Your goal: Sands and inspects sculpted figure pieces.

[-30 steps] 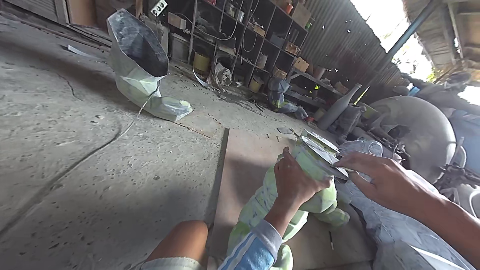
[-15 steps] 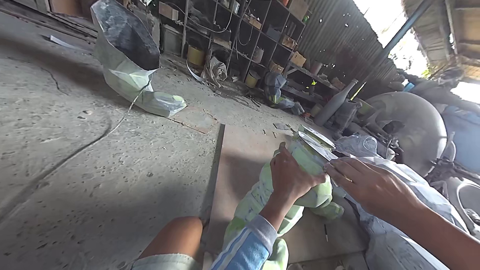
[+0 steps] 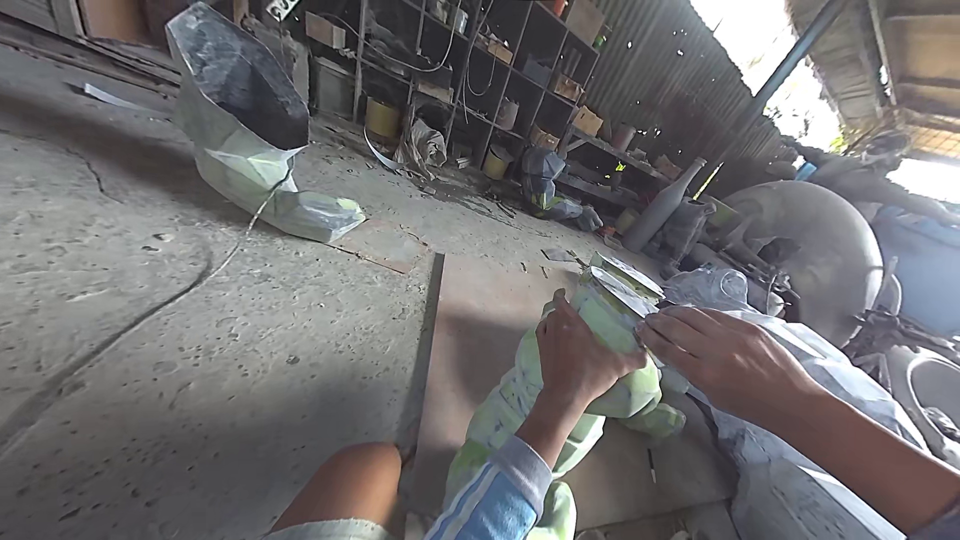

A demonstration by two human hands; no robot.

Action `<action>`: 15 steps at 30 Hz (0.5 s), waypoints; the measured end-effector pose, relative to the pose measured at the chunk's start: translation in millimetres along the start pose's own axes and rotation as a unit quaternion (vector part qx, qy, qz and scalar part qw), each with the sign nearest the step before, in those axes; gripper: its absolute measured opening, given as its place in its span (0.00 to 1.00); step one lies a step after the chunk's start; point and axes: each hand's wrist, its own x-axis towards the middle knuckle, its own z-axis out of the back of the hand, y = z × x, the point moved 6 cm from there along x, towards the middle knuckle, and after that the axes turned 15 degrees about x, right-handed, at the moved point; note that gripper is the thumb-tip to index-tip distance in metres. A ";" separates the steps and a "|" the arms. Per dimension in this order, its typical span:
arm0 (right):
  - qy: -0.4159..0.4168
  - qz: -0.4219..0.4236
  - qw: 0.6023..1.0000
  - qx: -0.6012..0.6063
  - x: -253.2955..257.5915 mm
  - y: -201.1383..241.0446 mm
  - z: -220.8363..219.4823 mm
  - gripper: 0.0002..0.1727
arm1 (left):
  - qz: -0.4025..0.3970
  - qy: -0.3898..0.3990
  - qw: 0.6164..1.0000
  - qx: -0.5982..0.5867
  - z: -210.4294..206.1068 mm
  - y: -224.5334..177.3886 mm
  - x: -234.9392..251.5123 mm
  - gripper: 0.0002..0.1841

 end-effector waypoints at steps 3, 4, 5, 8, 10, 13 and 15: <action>0.003 -0.006 1.000 -0.008 -6.5 2.6 -0.8 0.19 | 0.000 0.002 1.000 0.001 0.7 1.6 1.2 0.82; 0.003 -0.010 1.000 -0.009 -9.9 3.4 -1.0 0.19 | -0.002 0.000 1.000 0.002 0.6 1.9 1.0 0.82; 0.004 -0.013 1.000 -0.010 -13.4 3.9 -0.8 0.20 | -0.003 -0.001 1.000 0.005 0.7 1.4 1.0 0.82; 0.011 -0.022 1.000 -0.016 -24.7 4.3 0.6 0.22 | -0.003 0.001 1.000 0.008 0.2 -0.2 1.1 0.83; 0.015 -0.020 1.000 -0.012 -33.9 2.4 0.7 0.22 | -0.001 0.000 1.000 0.013 -1.2 -0.1 2.1 0.84; -0.006 0.001 1.000 0.002 -40.2 -5.1 7.3 0.18 | 0.007 0.003 1.000 0.009 -2.7 -0.6 3.5 0.84; -0.033 0.012 0.999 0.029 -29.7 -12.6 15.4 0.17 | 0.010 0.004 1.000 0.014 -2.4 -1.0 3.5 0.84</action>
